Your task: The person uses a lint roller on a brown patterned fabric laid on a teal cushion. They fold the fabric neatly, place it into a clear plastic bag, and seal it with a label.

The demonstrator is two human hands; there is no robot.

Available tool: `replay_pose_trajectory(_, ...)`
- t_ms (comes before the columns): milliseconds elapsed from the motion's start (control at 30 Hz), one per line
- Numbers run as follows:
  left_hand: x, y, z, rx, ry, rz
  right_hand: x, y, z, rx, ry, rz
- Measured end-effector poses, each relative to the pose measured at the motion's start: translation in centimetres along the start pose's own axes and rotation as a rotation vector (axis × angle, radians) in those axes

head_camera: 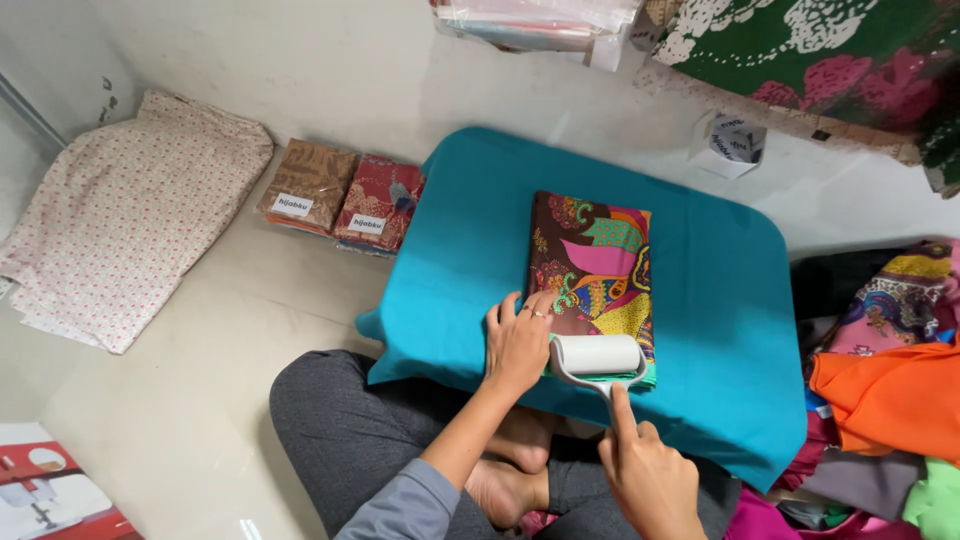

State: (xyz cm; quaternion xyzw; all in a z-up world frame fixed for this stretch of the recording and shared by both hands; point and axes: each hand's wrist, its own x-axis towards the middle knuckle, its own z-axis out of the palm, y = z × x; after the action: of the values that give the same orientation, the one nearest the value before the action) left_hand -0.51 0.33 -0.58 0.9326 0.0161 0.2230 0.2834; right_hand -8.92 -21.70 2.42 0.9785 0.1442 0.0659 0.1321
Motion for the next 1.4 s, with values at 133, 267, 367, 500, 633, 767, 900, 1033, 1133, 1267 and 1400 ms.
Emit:
replay_pose_trajectory(133, 0.1, 0.0, 0.3, 0.108, -0.03, 0.025, 1.7, 0.7, 0.0, -0.009, 0.017, 0.054)
replay_pose_trajectory(267, -0.1, -0.3, 1.0, 0.193, -0.007, 0.049, 7.1, 0.9, -1.5, 0.094, -0.218, 0.125)
replay_pose_trajectory(367, -0.3, -0.5, 1.4, 0.198, -0.022, 0.049, 11.4, 1.2, -1.0, 0.131, -0.161, 0.122)
replay_pose_trajectory(500, -0.2, -0.7, 1.3, 0.133, -0.174, -0.004, 17.4, 1.1, -1.2, 0.139, -0.046, 0.112)
replay_pose_trajectory(633, -0.1, -0.5, 1.1, 0.13, -0.2, 0.0, 23.1, 1.4, -0.7, 0.158, 0.061, 0.071)
replay_pose_trajectory(767, 0.1, 0.0, 0.3, 0.108, -0.209, -0.012, 25.4, 1.5, -0.1, 0.194, 0.033, 0.048)
replay_pose_trajectory(900, 0.4, 0.2, -0.4, 0.1, -0.204, -0.011, 24.1, 0.9, -0.8, 0.226, -0.04, 0.088)
replay_pose_trajectory(1033, 0.1, -0.1, 0.3, 0.103, -0.198, -0.001, 18.8, 0.3, -2.1, 0.249, -0.001, 0.093)
replay_pose_trajectory(1133, 0.1, -0.1, 0.2, 0.093, -0.197, -0.007, 13.4, -0.1, -3.3, 0.251, -0.087, 0.113)
replay_pose_trajectory(1267, 0.0, 0.0, 0.4, 0.203, -0.038, 0.051, 7.3, 0.5, -0.8, 0.146, -0.17, 0.146)
replay_pose_trajectory(1400, -0.2, 0.0, 0.5, 0.217, -0.031, 0.036, 2.5, 1.1, 1.0, 0.058, -0.036, 0.116)
